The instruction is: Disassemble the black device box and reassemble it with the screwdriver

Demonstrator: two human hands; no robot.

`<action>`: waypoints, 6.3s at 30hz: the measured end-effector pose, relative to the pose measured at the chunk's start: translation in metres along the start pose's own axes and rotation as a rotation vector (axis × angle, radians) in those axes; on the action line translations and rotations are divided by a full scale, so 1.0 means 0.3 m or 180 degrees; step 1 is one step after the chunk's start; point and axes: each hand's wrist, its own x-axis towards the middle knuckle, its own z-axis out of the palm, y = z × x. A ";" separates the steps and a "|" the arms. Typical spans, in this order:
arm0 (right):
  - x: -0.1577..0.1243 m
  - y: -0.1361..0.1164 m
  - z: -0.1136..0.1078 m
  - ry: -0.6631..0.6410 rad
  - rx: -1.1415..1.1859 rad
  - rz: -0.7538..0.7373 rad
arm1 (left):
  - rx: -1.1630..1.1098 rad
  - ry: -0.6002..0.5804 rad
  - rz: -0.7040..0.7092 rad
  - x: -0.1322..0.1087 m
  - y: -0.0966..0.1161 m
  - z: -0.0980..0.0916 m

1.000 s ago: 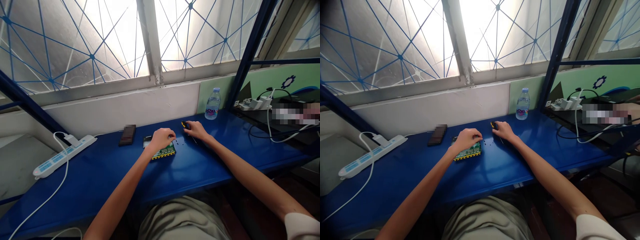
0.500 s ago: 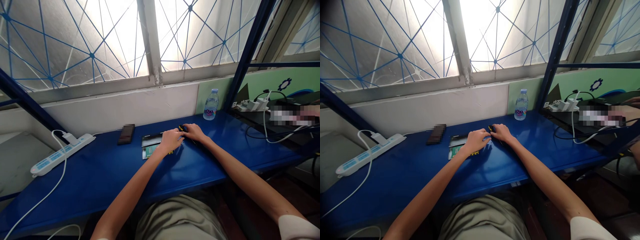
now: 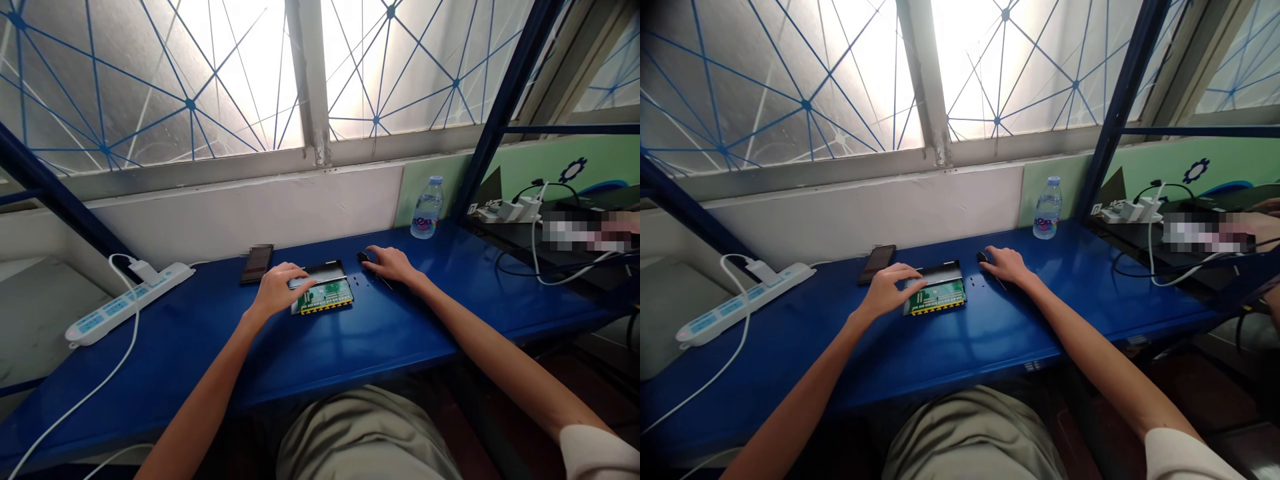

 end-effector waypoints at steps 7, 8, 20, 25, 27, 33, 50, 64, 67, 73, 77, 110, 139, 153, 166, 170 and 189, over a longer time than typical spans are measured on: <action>-0.016 -0.013 -0.020 0.0422 -0.0125 0.0216 | -0.0008 -0.0801 0.0300 -0.017 0.016 0.019; -0.022 -0.022 -0.026 0.0569 -0.0218 0.0296 | 0.0027 -0.0870 0.0322 -0.017 0.021 0.021; -0.061 -0.118 -0.027 0.0890 0.0021 0.0029 | 0.0280 -0.0915 0.0335 -0.017 0.028 0.056; -0.077 -0.138 -0.026 0.0992 0.0207 -0.0314 | 0.0132 -0.0843 0.0198 -0.016 0.043 0.064; -0.087 -0.154 -0.027 0.0966 0.0301 -0.0569 | 0.0059 -0.0815 0.0110 -0.016 0.050 0.061; -0.117 -0.185 -0.025 0.0803 0.0540 -0.1356 | -0.0191 -0.0528 0.0003 -0.012 0.065 0.042; -0.107 -0.174 0.029 0.1321 0.0425 -0.1726 | 0.0134 0.0007 0.0323 -0.016 0.069 0.053; -0.108 -0.158 -0.020 0.1714 0.0692 -0.1472 | 0.0059 0.0499 0.0169 -0.012 0.012 0.011; -0.108 -0.154 -0.023 0.1721 0.0782 -0.1457 | 0.0045 0.0540 0.0139 -0.012 0.004 0.011; -0.107 -0.153 -0.023 0.1726 0.0818 -0.1485 | 0.0039 0.0582 0.0179 -0.010 0.011 0.009; -0.108 -0.155 -0.028 0.1666 0.0864 -0.1394 | -0.0047 0.0596 0.0167 -0.008 0.025 0.000; -0.117 -0.197 -0.048 0.0253 0.3735 -0.0474 | -0.2083 0.0103 -0.1144 0.003 0.026 0.029; -0.102 -0.189 -0.043 -0.0357 0.4701 -0.0407 | -0.2855 0.0093 -0.1559 0.007 0.047 0.026; -0.102 -0.199 -0.040 -0.0261 0.4475 -0.0285 | -0.2886 -0.0007 -0.1360 0.004 0.073 0.002; -0.098 -0.188 -0.024 -0.0259 0.4172 -0.0435 | -0.2893 -0.0029 -0.1330 0.003 0.074 -0.013; -0.094 -0.184 -0.022 -0.0221 0.4073 -0.0435 | -0.2815 -0.0068 -0.1246 0.001 0.076 -0.018; -0.103 -0.186 -0.052 0.0061 0.3899 -0.0417 | -0.2720 -0.0072 -0.1109 0.000 0.052 -0.003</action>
